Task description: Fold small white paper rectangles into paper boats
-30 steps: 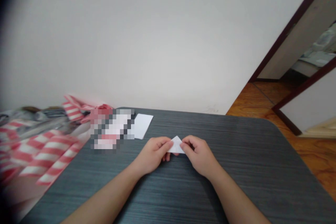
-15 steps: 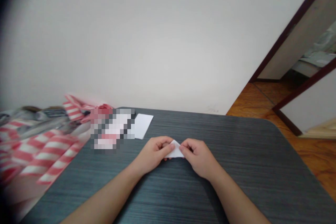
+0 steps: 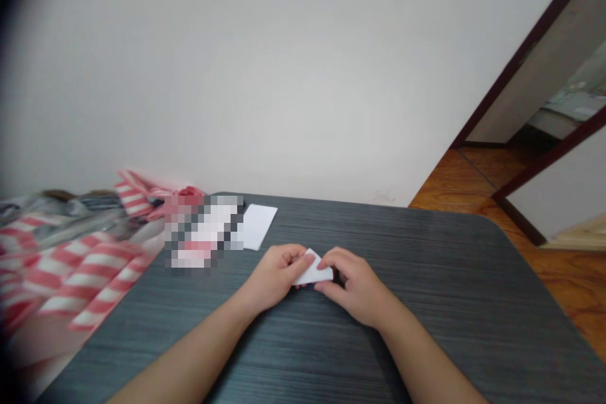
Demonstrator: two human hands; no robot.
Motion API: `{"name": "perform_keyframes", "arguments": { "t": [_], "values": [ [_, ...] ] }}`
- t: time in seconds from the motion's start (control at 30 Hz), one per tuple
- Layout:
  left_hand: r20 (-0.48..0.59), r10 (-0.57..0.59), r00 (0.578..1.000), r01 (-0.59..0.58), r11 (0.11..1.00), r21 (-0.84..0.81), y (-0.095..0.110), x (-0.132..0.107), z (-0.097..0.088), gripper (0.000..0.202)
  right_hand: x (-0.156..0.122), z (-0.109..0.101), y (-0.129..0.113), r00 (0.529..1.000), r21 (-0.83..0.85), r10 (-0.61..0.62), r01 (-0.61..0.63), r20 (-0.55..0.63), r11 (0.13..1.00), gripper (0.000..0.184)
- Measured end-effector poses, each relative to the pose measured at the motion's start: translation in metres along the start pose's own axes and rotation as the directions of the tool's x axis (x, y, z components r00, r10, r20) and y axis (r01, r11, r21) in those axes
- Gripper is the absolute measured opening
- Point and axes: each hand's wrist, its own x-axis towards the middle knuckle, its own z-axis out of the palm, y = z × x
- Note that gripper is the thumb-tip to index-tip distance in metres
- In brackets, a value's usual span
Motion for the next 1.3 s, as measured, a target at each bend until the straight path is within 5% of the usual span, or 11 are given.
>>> {"name": "perform_keyframes", "arguments": {
  "t": [0.4, 0.7, 0.83, 1.0, 1.3],
  "values": [
    [0.011, 0.024, 1.0, -0.025, 0.994, 0.102, -0.0022, 0.0002, 0.0, 0.04, 0.0021, 0.0004, -0.0013, 0.998, -0.002, -0.058, 0.058, -0.027, 0.998, 0.009],
    [0.042, 0.076, 0.996, -0.078, 0.995, 0.056, -0.0013, -0.0012, -0.0017, 0.042, 0.0023, 0.0027, 0.0014, 0.998, -0.066, 0.019, -0.023, -0.068, 0.998, 0.01],
    [0.096, 0.107, 0.99, -0.103, 0.994, -0.048, -0.0004, -0.003, -0.0001, 0.03, 0.0032, 0.0017, 0.0006, 0.994, -0.094, 0.036, -0.046, -0.105, 0.995, 0.011],
    [0.092, 0.075, 0.993, -0.077, 0.997, 0.013, 0.0003, -0.0026, 0.0016, 0.021, 0.005, 0.0004, -0.0025, 0.992, -0.115, 0.071, -0.083, -0.107, 0.99, 0.012],
    [0.086, 0.032, 0.996, -0.033, 0.999, 0.014, 0.0029, -0.0025, 0.0005, 0.02, 0.003, 0.0045, -0.0001, 0.978, 0.025, 0.18, -0.179, -0.103, 0.984, 0.008]
  ]
}}
